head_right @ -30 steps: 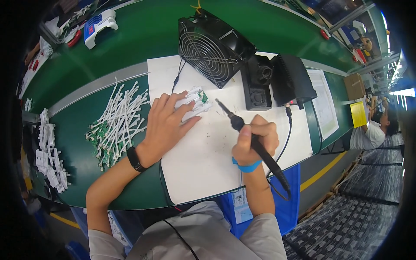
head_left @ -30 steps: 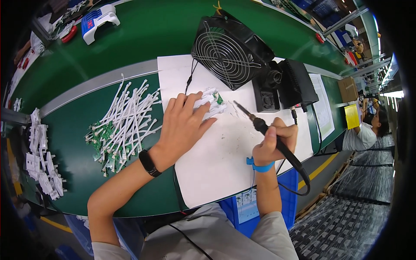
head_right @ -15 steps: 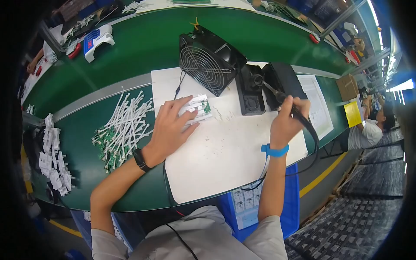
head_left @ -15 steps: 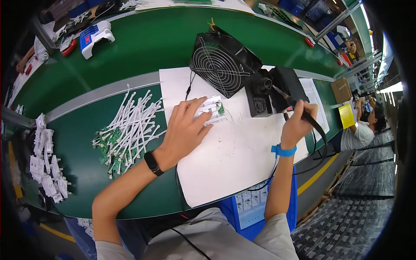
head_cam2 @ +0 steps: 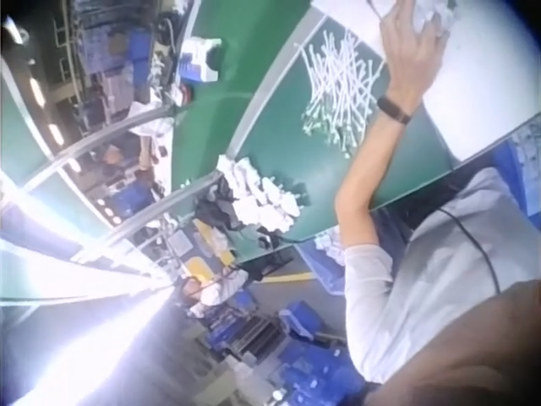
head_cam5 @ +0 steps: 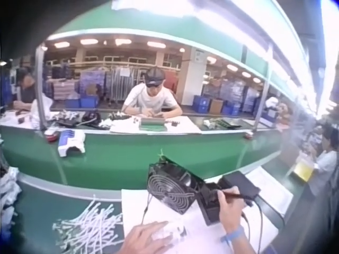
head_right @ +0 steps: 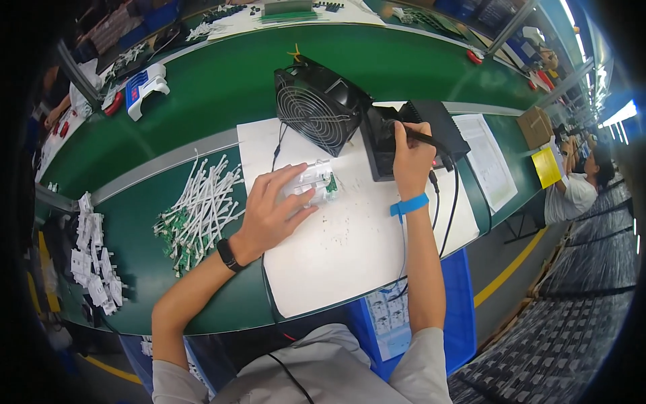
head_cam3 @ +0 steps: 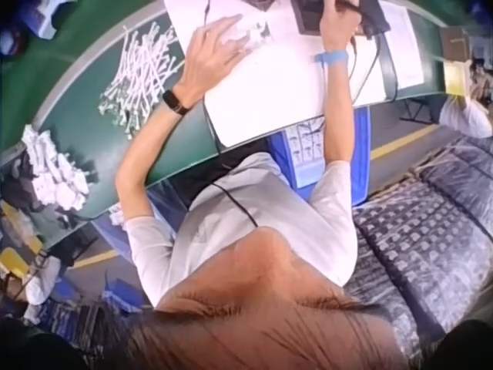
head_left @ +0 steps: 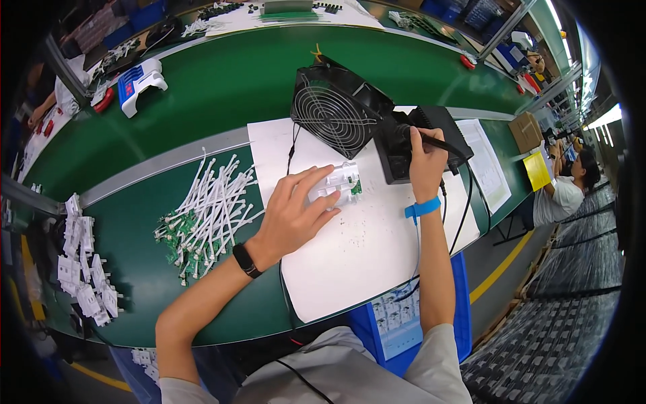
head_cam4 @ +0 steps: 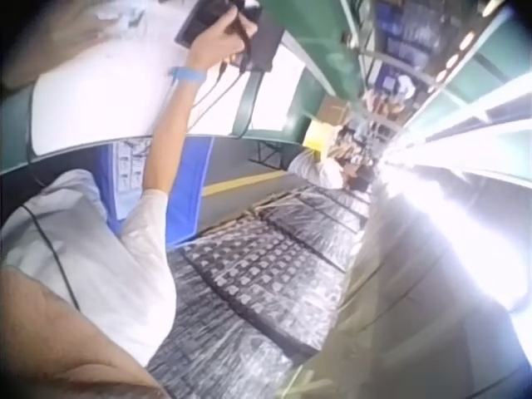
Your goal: Soldering wires onto small LED circuit boards within plastic fixture housings at a factory workstation.
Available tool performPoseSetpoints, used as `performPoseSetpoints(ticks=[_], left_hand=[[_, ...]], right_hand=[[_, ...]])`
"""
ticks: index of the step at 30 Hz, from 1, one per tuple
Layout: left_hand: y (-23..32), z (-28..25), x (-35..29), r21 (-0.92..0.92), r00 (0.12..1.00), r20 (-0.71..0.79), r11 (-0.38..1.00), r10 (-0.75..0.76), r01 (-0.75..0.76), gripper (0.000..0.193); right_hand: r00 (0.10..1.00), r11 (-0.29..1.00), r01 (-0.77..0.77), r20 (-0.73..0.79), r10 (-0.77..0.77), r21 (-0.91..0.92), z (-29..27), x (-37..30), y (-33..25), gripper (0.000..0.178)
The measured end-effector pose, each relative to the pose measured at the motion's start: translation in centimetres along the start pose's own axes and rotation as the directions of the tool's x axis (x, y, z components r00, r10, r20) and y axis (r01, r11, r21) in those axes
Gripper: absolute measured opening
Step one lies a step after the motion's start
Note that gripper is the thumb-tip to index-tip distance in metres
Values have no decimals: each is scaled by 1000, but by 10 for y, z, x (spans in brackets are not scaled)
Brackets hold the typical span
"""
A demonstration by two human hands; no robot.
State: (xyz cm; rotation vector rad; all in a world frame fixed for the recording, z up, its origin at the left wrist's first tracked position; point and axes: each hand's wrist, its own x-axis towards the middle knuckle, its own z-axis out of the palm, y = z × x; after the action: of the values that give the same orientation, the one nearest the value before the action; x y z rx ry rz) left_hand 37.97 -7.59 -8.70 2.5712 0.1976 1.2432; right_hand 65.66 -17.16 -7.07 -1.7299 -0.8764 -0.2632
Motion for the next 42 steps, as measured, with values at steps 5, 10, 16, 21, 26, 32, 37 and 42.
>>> performPoseSetpoints(ticks=[5,10,16,21,26,32,37,42], left_hand=[[-1,-1,1,12,1000,-8,1000,11,-11,35],[1,-3,1,19,1000,-13,1000,13,-13,35],[5,-3,0,37,1000,-14,999,19,-18,35],[8,-11,0,37,998,-16,998,-55,56,34],[22,-72,26,194,963,62,950,-262,246,26],[-145,-134,26,479,898,-80,773,-433,416,39],[-206,-146,-34,732,800,-269,426,-536,532,87],[-148,-232,-55,903,805,-119,274,-582,332,75]], right_hand=[[999,999,34,6,-34,4,4,-6,-1,17],[998,990,-66,16,65,125,5,-11,-1,16],[975,962,-203,131,180,182,-17,-7,-16,22],[978,985,-174,113,174,-12,-31,-32,-32,28],[962,967,-233,167,214,100,-78,-109,-49,20],[954,963,-256,181,238,80,-91,-173,-77,26],[925,976,-212,333,185,48,-66,-198,-93,27],[824,986,-156,558,98,58,-48,-204,-131,19]])
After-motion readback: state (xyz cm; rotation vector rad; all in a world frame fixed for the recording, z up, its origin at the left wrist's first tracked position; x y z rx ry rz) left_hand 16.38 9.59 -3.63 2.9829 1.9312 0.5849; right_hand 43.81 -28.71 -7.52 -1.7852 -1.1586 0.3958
